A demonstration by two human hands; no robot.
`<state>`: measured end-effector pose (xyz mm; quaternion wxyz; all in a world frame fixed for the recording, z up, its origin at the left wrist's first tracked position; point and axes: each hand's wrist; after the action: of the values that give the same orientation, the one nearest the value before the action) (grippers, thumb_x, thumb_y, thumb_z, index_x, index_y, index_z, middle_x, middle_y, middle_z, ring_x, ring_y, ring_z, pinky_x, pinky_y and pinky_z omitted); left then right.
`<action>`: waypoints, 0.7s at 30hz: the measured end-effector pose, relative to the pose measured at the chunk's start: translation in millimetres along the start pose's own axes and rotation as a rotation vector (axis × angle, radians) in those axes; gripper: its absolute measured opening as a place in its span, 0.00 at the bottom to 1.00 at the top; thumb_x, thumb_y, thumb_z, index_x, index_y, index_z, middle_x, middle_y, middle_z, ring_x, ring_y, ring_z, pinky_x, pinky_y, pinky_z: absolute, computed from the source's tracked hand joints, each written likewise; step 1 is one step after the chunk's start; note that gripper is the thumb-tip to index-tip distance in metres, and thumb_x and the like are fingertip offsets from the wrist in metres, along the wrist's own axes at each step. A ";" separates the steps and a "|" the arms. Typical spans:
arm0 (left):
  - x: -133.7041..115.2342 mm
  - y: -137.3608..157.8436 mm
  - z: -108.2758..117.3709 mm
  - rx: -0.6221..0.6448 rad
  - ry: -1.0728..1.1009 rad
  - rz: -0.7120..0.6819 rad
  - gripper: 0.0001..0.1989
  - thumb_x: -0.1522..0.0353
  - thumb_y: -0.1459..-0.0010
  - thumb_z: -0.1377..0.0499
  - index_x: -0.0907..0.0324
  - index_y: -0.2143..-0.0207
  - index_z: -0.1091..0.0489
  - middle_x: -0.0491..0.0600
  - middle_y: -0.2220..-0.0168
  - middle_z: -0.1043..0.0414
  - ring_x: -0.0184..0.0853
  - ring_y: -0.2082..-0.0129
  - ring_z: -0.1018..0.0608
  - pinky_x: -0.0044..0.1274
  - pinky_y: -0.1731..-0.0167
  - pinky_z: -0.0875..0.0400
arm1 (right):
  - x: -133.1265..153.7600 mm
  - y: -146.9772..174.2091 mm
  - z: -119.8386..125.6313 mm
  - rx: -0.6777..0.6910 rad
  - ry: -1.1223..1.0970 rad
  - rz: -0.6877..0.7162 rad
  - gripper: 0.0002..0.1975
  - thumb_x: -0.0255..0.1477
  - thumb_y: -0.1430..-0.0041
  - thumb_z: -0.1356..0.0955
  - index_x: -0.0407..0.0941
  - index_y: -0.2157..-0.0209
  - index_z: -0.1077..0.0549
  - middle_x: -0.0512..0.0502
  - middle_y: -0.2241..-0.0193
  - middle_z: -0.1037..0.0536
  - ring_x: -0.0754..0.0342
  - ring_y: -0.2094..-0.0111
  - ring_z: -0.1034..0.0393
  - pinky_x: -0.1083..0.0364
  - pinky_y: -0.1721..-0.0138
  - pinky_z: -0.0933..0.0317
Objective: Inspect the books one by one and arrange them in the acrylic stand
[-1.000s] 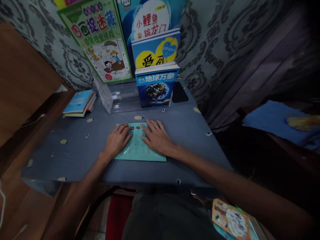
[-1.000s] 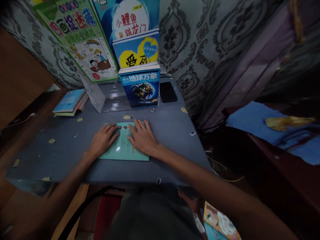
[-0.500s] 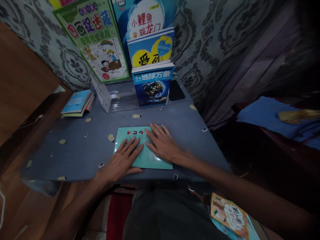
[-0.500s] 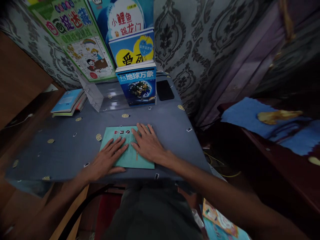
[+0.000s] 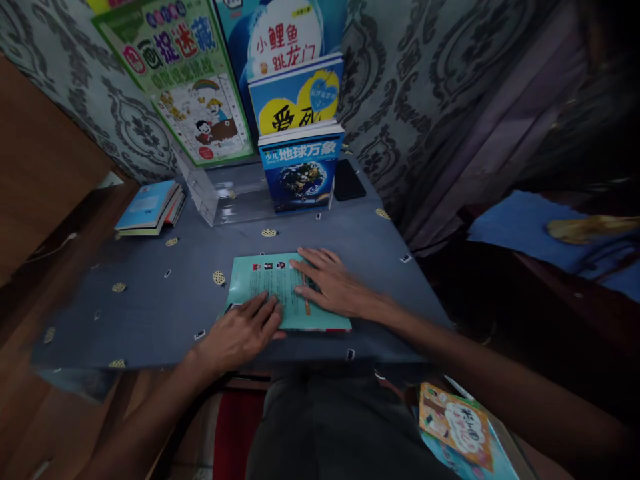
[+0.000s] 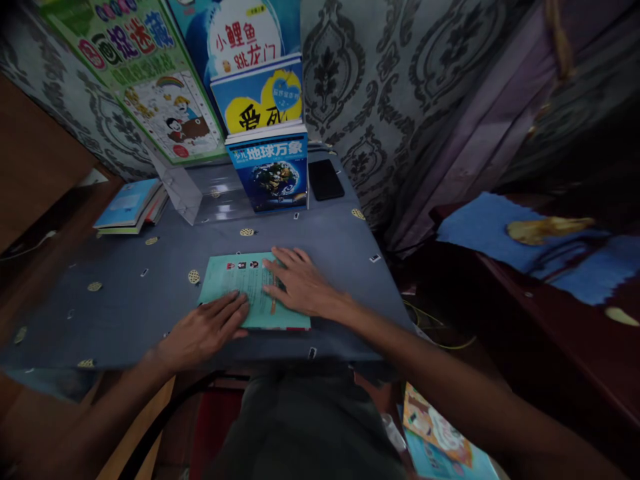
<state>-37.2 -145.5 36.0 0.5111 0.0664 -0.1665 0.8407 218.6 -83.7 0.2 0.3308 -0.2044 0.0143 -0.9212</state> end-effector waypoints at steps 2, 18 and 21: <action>4.2 -5.1 3.5 -0.024 0.020 -0.011 0.14 0.65 0.28 0.49 0.68 0.51 0.33 0.60 0.54 0.20 0.44 0.52 0.18 0.31 0.59 0.20 | -6.3 -1.6 3.1 -0.001 -0.052 0.017 0.30 0.47 0.28 0.43 0.45 0.35 0.33 0.33 0.31 0.39 0.37 0.31 0.45 0.33 0.35 0.47; -27.7 4.9 -8.0 -0.040 -0.058 0.155 0.15 0.62 0.31 0.45 0.65 0.49 0.30 0.62 0.49 0.23 0.46 0.44 0.23 0.33 0.49 0.24 | 25.5 -20.2 14.0 0.120 -0.062 0.182 0.20 0.35 0.28 0.38 0.42 0.42 0.26 0.36 0.36 0.31 0.41 0.31 0.43 0.34 0.30 0.54; -47.2 12.6 -14.2 0.074 -0.068 0.224 0.09 0.69 0.34 0.43 0.64 0.53 0.29 0.58 0.62 0.20 0.44 0.59 0.17 0.34 0.58 0.22 | 65.5 -40.7 7.5 0.289 -0.226 0.403 0.18 0.32 0.26 0.41 0.48 0.45 0.23 0.47 0.37 0.29 0.51 0.31 0.43 0.44 0.27 0.55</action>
<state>-25.3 -185.4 6.7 0.4052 0.0946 -0.1587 0.8954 151.2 -91.4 37.7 0.5329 -0.2494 -0.1139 -0.8005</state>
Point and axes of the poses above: each hand's wrist, its own y-axis away from the middle knuckle, its own z-axis out of the back of the hand, x = y × z
